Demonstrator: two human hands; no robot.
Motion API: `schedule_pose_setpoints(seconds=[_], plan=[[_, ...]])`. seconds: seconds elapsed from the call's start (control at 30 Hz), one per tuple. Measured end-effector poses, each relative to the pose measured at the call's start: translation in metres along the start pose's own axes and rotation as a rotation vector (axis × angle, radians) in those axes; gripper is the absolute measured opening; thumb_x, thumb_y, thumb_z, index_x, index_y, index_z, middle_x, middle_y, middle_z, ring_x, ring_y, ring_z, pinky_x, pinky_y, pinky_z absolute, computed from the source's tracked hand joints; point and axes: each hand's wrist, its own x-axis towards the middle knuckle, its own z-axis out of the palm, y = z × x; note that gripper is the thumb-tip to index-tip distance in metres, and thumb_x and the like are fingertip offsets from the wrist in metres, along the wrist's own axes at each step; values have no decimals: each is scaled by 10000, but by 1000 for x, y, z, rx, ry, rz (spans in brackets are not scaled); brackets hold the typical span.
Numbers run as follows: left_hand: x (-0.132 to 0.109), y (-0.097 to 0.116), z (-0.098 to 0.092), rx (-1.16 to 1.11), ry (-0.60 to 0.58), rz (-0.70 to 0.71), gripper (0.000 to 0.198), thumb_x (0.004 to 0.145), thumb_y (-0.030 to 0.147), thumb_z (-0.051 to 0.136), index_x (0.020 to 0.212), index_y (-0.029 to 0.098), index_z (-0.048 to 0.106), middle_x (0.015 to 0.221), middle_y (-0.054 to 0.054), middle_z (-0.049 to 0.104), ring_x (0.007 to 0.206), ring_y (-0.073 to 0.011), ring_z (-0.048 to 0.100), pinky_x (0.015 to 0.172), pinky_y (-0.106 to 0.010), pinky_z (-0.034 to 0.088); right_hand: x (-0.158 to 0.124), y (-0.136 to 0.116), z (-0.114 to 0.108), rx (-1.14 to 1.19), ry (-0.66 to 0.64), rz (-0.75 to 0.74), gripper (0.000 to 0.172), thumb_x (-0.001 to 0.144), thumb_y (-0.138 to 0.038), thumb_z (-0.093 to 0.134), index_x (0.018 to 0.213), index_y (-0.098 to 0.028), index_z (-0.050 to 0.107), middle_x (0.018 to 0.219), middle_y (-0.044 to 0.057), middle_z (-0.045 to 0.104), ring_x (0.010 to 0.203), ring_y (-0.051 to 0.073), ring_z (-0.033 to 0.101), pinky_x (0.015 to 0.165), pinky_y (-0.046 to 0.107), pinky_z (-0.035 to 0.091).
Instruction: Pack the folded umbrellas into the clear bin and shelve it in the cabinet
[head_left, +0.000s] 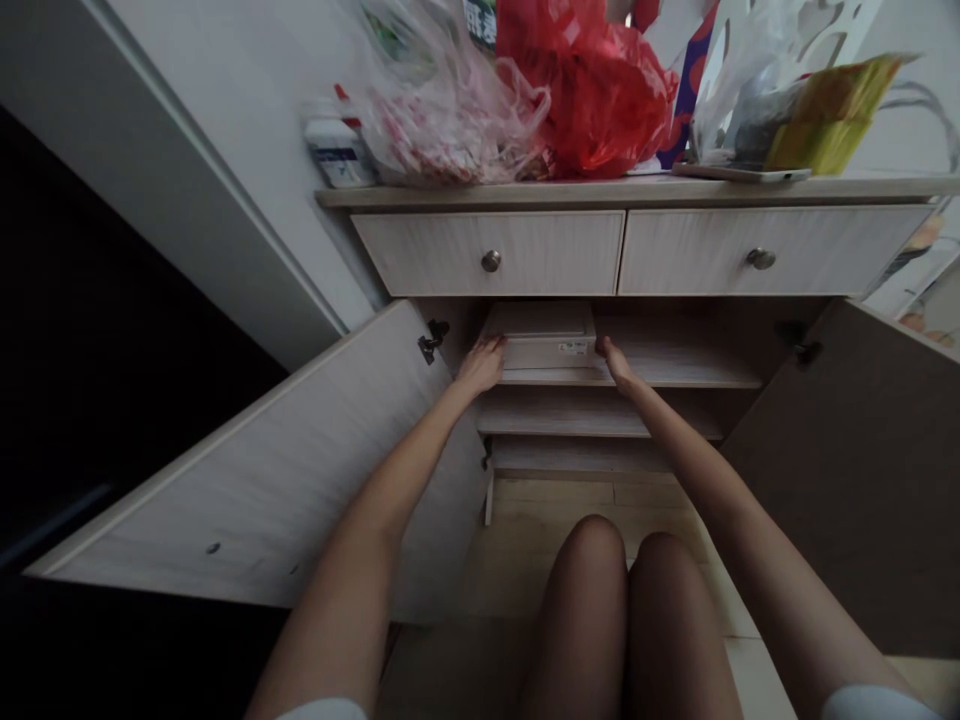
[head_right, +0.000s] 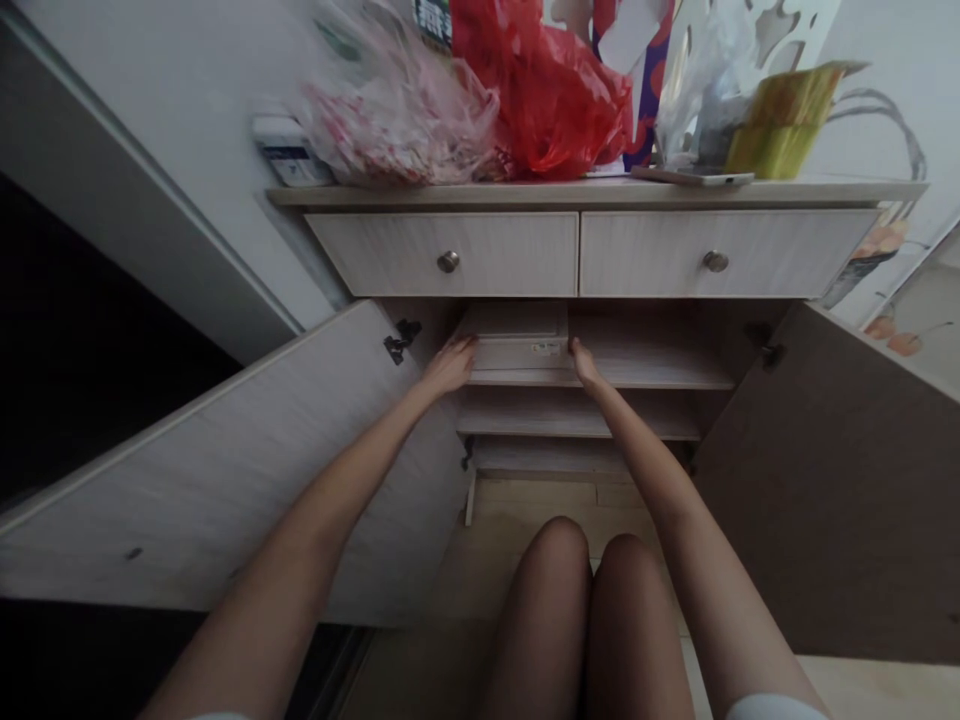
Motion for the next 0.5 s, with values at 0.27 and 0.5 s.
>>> schedule_pose_setpoints(seconds=[0.27, 0.5], plan=[[-26, -24, -7, 39, -8, -36, 513, 912, 169, 364, 1402, 59, 465, 1474, -189, 478, 1391, -277, 425, 1180, -446, 309, -7, 7, 28, -10, -104, -48, 726, 898, -749, 348, 1235, -188, 662, 1309, 121, 628, 1281, 263, 539, 1149, 476, 311], [-43, -38, -13, 25, -10, -35, 509, 929, 189, 342, 1406, 57, 460, 1475, -195, 473, 1394, -275, 421, 1181, -449, 305, -24, 7, 39, -27, -219, -80, 777, 860, -804, 318, 1182, -200, 687, 1338, 124, 607, 1275, 287, 537, 1150, 484, 288]])
